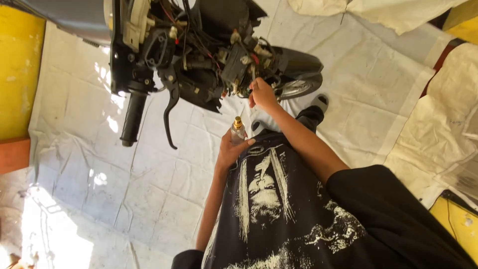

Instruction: The person works on the front section of a motorcycle, using a screwdriver to tighten or loosen screws on the handlebar area and headlight assembly. They hold a small bottle in their left hand while manipulating the tool with their right hand.

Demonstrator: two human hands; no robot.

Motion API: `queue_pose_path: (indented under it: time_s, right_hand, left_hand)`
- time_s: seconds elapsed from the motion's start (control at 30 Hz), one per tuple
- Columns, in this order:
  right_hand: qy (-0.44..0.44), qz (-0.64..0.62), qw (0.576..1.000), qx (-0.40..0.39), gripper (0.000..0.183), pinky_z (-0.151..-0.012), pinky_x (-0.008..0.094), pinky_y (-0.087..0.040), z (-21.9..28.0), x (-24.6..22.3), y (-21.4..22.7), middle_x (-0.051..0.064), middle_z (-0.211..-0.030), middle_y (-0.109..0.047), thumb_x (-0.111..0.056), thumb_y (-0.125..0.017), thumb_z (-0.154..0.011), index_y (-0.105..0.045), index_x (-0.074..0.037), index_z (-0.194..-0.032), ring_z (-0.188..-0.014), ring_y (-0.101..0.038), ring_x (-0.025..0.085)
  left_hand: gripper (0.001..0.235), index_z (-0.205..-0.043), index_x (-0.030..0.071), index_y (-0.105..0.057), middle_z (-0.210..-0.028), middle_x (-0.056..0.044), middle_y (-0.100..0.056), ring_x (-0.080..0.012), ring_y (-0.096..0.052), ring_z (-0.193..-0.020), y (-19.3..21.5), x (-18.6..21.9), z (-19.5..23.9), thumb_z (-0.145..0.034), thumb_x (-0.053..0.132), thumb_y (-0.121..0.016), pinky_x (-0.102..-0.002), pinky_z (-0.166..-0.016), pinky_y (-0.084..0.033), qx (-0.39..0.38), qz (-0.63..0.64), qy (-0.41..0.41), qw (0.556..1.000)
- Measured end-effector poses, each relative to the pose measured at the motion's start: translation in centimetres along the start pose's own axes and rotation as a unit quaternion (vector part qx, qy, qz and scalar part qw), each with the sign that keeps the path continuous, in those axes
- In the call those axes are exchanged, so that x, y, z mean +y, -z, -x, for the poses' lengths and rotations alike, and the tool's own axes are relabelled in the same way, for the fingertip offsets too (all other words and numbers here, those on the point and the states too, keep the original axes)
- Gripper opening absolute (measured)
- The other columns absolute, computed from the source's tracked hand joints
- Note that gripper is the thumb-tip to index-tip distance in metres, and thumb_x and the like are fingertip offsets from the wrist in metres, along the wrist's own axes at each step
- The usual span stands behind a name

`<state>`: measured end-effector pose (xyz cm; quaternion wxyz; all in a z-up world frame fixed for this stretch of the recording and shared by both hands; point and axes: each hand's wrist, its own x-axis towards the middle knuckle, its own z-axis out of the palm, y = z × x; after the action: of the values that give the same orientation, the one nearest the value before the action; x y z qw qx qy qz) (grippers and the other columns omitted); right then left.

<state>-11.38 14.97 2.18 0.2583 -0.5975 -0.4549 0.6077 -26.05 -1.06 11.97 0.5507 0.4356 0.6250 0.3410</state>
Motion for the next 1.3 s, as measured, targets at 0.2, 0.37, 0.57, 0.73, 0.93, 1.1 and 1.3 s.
queue_pose_path:
  time_s: [0.2,0.37,0.57,0.73,0.93,1.1,1.3]
  right_hand:
    - [0.014,0.044,0.999,-0.008,0.022,-0.048,0.030,-0.055,2.8,0.8,-1.5,0.000,-0.050,-0.064,-0.021,-0.037,-0.106,-0.057,-0.013,-0.099,-0.044,-0.067,0.019]
    - [0.023,0.062,0.998,0.001,0.023,-0.059,0.035,-0.057,3.0,0.5,-0.6,0.001,-0.052,-0.065,-0.023,-0.037,-0.106,-0.057,-0.012,-0.102,-0.051,-0.070,0.023]
    - [0.019,0.070,0.997,0.007,0.022,-0.056,0.031,-0.057,2.5,0.2,-1.3,-0.003,-0.052,-0.066,-0.027,-0.037,-0.106,-0.056,-0.016,-0.101,-0.048,-0.070,0.018]
    - [0.027,0.052,0.998,0.011,0.022,-0.055,0.034,-0.055,1.4,0.2,-0.5,-0.002,-0.048,-0.063,-0.028,-0.039,-0.104,-0.059,-0.017,-0.101,-0.048,-0.070,0.021]
    - [0.025,0.036,0.998,0.034,0.023,-0.054,0.038,-0.055,2.7,0.2,-1.2,0.004,-0.048,-0.062,-0.021,-0.038,-0.104,-0.059,-0.011,-0.099,-0.047,-0.068,0.026]
    - [0.033,0.010,0.998,0.046,0.024,-0.048,0.031,-0.054,0.6,0.5,-0.5,-0.002,-0.048,-0.064,-0.024,-0.039,-0.105,-0.061,-0.016,-0.098,-0.044,-0.067,0.018]
    - [0.047,-0.025,0.998,0.017,0.032,-0.052,0.037,-0.053,4.5,0.8,-1.3,0.004,-0.050,-0.062,-0.024,-0.032,-0.111,-0.059,-0.009,-0.102,-0.044,-0.064,0.022]
  left_hand:
    - [0.036,-0.092,0.010,-0.066,-0.073,-0.003,-0.067,-0.0138,-0.059,-0.067,0.1,2.4,0.7,-0.075,0.025,-0.095,-0.028,-0.064,-0.046,0.013,-0.013,-0.020,1.000]
    - [0.040,-0.095,0.010,-0.069,-0.073,-0.001,-0.066,-0.0110,-0.059,-0.067,0.0,0.2,1.7,-0.071,0.026,-0.097,-0.025,-0.065,-0.045,0.019,0.017,-0.002,1.000]
    - [0.052,-0.102,0.010,-0.068,-0.088,-0.008,-0.072,-0.0189,-0.064,-0.082,-0.7,2.6,2.4,-0.067,0.032,-0.099,-0.035,-0.081,-0.050,0.028,-0.016,-0.017,0.999]
    - [0.046,-0.095,0.012,-0.065,-0.078,-0.006,-0.073,-0.0199,-0.065,-0.071,-0.7,2.3,2.2,-0.068,0.031,-0.098,-0.033,-0.072,-0.049,0.059,-0.026,-0.008,0.998]
    - [0.035,-0.092,0.015,-0.065,-0.078,0.000,-0.075,-0.0125,-0.064,-0.071,-1.3,3.3,1.9,-0.076,0.028,-0.093,-0.028,-0.070,-0.048,0.067,-0.018,-0.004,0.998]
    - [0.024,-0.091,0.013,-0.066,-0.076,-0.001,-0.073,-0.0120,-0.061,-0.069,-1.5,3.9,2.0,-0.082,0.019,-0.089,-0.028,-0.069,-0.047,0.065,-0.015,-0.009,0.998]
    - [0.034,-0.095,0.007,-0.066,-0.079,-0.009,-0.068,-0.0186,-0.059,-0.073,-1.5,5.2,2.3,-0.078,0.021,-0.092,-0.036,-0.072,-0.047,0.055,-0.051,-0.004,0.997]
